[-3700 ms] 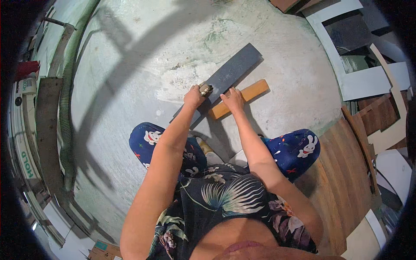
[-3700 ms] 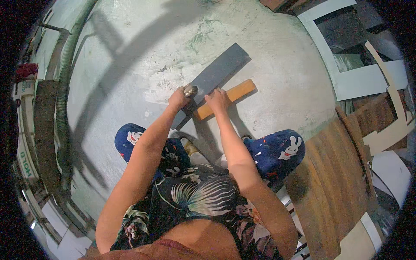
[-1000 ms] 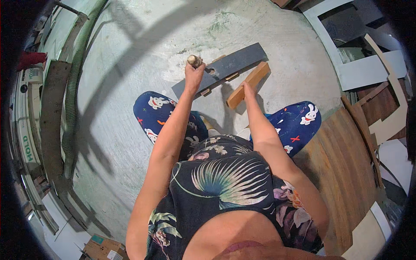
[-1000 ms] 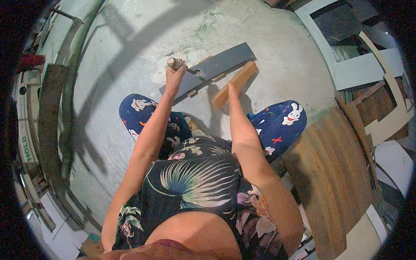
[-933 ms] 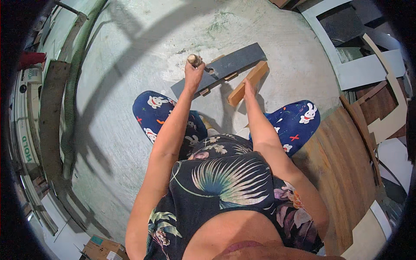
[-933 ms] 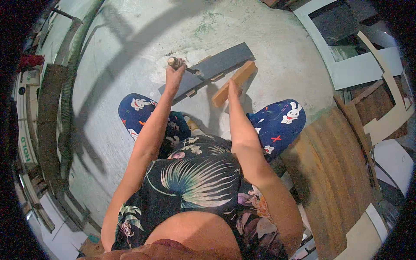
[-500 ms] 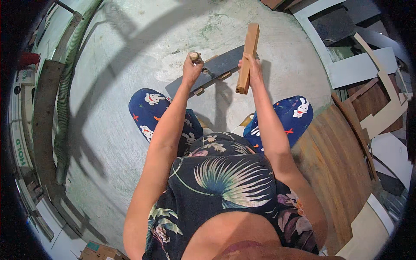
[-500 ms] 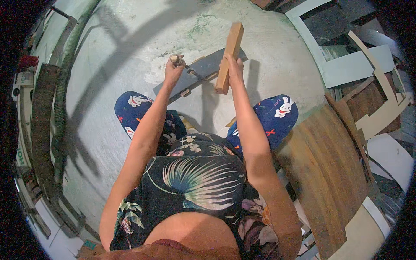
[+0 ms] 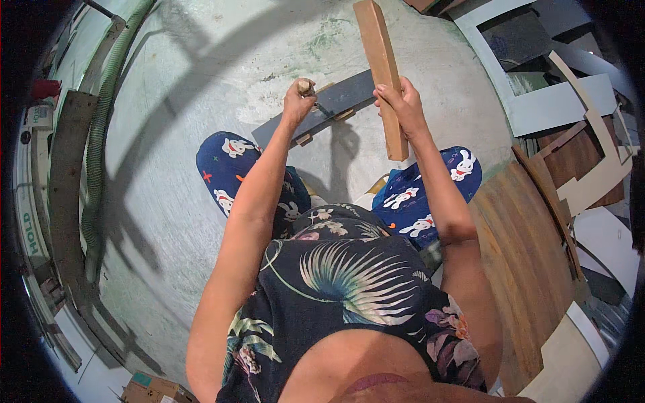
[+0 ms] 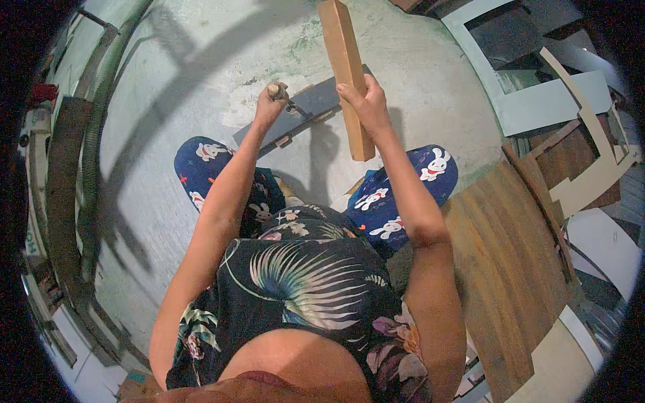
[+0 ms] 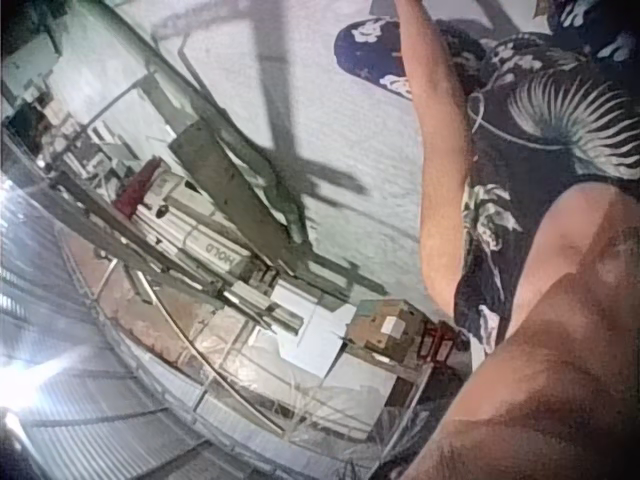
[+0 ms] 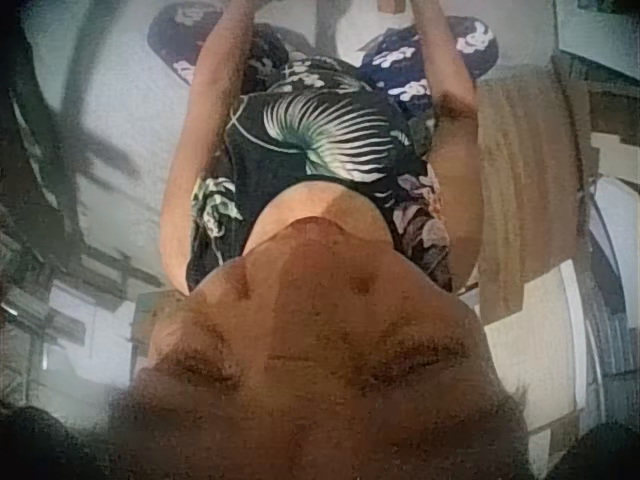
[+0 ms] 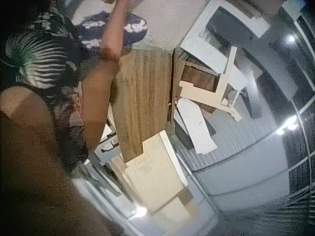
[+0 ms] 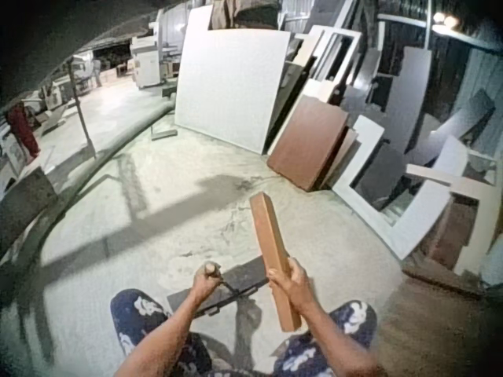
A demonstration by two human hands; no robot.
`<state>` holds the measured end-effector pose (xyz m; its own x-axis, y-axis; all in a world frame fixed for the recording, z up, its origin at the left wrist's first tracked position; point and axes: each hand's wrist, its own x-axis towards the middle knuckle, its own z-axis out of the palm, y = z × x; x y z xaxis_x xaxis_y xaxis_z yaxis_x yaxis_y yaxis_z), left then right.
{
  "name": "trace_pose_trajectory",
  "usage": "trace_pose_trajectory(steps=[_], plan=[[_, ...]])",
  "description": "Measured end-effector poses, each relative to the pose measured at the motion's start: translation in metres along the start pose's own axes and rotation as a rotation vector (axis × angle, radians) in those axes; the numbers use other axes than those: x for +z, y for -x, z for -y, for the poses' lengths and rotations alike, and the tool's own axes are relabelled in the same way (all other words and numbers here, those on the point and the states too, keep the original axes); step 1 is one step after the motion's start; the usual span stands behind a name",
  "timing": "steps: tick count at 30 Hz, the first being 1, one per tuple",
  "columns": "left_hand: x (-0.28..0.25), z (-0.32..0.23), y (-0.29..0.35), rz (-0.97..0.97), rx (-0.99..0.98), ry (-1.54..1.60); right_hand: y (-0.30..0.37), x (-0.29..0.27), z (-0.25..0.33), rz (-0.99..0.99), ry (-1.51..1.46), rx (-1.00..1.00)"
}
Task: Marking and aligning wooden pieces for assembly in a manufacturing environment.
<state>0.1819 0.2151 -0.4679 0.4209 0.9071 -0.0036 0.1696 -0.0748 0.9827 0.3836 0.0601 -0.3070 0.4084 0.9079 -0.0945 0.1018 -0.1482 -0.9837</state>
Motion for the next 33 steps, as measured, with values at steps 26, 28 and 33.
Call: trace_pose_trajectory(steps=[26,28,33], plan=[[0.0,0.003,-0.008,0.123,0.011,-0.08,0.014,0.019,0.014,-0.01,0.22,-0.278],[0.001,0.002,-0.005,0.116,-0.001,-0.085,0.017,0.022,0.017,-0.005,0.225,-0.28],[0.006,0.003,-0.007,0.089,0.018,-0.047,0.024,0.025,0.025,0.022,0.26,-0.311]])
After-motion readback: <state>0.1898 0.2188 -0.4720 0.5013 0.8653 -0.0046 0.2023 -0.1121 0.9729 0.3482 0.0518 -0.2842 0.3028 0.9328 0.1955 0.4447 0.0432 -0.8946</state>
